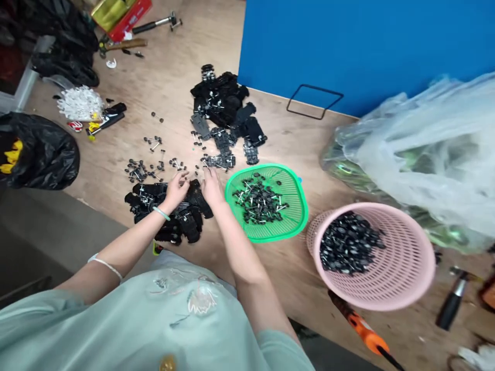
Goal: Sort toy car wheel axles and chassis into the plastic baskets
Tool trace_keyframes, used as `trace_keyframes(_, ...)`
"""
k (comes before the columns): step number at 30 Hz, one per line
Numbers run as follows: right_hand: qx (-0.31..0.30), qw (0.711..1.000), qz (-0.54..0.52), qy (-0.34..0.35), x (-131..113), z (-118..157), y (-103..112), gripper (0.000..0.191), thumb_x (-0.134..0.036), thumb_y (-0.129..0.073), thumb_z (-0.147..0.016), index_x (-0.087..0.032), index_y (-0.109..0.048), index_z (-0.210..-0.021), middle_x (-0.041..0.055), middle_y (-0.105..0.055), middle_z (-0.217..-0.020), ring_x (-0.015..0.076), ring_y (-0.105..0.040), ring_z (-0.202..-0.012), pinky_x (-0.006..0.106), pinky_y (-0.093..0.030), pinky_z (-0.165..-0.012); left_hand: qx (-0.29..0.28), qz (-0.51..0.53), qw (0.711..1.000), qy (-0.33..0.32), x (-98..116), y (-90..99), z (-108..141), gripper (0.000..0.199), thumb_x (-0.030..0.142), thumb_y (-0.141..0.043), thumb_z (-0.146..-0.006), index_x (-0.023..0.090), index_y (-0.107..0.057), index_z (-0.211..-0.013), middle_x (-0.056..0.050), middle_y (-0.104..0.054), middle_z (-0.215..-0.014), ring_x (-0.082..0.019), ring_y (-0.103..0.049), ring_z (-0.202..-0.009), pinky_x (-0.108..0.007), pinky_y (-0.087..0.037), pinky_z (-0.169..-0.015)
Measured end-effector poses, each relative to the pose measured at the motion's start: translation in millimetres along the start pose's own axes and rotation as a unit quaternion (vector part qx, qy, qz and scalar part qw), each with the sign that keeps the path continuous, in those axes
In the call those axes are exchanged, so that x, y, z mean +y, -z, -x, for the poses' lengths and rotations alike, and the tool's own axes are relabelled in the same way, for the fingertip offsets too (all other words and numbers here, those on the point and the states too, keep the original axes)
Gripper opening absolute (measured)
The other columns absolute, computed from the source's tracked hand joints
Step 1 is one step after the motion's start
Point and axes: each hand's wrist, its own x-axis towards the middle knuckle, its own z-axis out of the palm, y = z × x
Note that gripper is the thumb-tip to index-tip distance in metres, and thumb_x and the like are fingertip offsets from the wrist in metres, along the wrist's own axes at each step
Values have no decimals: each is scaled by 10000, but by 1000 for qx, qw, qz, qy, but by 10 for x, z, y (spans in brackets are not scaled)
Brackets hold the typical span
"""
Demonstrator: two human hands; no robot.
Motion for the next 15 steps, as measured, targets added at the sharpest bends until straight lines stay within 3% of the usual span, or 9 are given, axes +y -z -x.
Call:
trace_keyframes(3, -56, 989, 137, 13, -59, -518, -237, 540, -52, -440, -956, -157, -578, -1467, 205, -469, -1619, 366, -394, -1519, 626, -321, -1247, -5, -103, 994, 38, -444, 426, -194, 436, 191, -634, -876, 166, -645, -1312, -175, -632, -1388, -323, -603, -1338, -503, -501, -1162)
trace_keyframes(6, -119, 966, 224, 39, -41, -824, -357, 419, -72, -413, -1000, -145, -665, -1326, 184, -594, -1483, 369, -388, -1503, 647, -230, -1270, -49, -183, 980, 59, -723, 665, -353, 625, 203, -731, -811, 134, -593, -1417, -212, -523, -1546, -384, -438, -1505, -550, -341, -1285)
trace_keyframes(8, -139, 957, 247, 64, -50, -949, -404, 361, -88, -421, -1003, -127, -699, -1230, 175, -656, -1352, 358, -424, -1450, 605, -216, -1279, -74, -207, 973, 64, -836, 764, -486, 697, 214, -744, -801, 120, -561, -1467, -220, -472, -1601, -401, -376, -1542, -556, -306, -1301)
trace_keyframes(10, -131, 957, 249, 72, -68, -1083, -424, 326, -118, -445, -998, -121, -700, -1201, 178, -661, -1298, 343, -476, -1359, 558, -278, -1250, -71, -217, 972, 57, -923, 877, -662, 674, 223, -697, -836, 132, -551, -1488, -203, -464, -1619, -391, -357, -1552, -554, -297, -1306)
trace_keyframes(12, -90, 965, 243, 36, -71, -1265, -427, 339, -150, -446, -995, -120, -671, -1247, 192, -639, -1308, 333, -512, -1261, 520, -375, -1169, -39, -225, 971, 72, -1017, 1041, -852, 630, 228, -637, -869, 140, -557, -1487, -193, -463, -1624, -385, -348, -1555, -571, -290, -1307)
trace_keyframes(15, -10, 972, 228, -64, -50, -1538, -478, 426, -168, -414, -990, -128, -601, -1370, 211, -586, -1376, 351, -510, -1213, 509, -444, -1058, 40, -227, 956, 182, -1199, 1332, -1015, 671, 309, -640, -879, 149, -523, -1519, -207, -367, -1685, -436, -270, -1585, -677, -277, -1276)
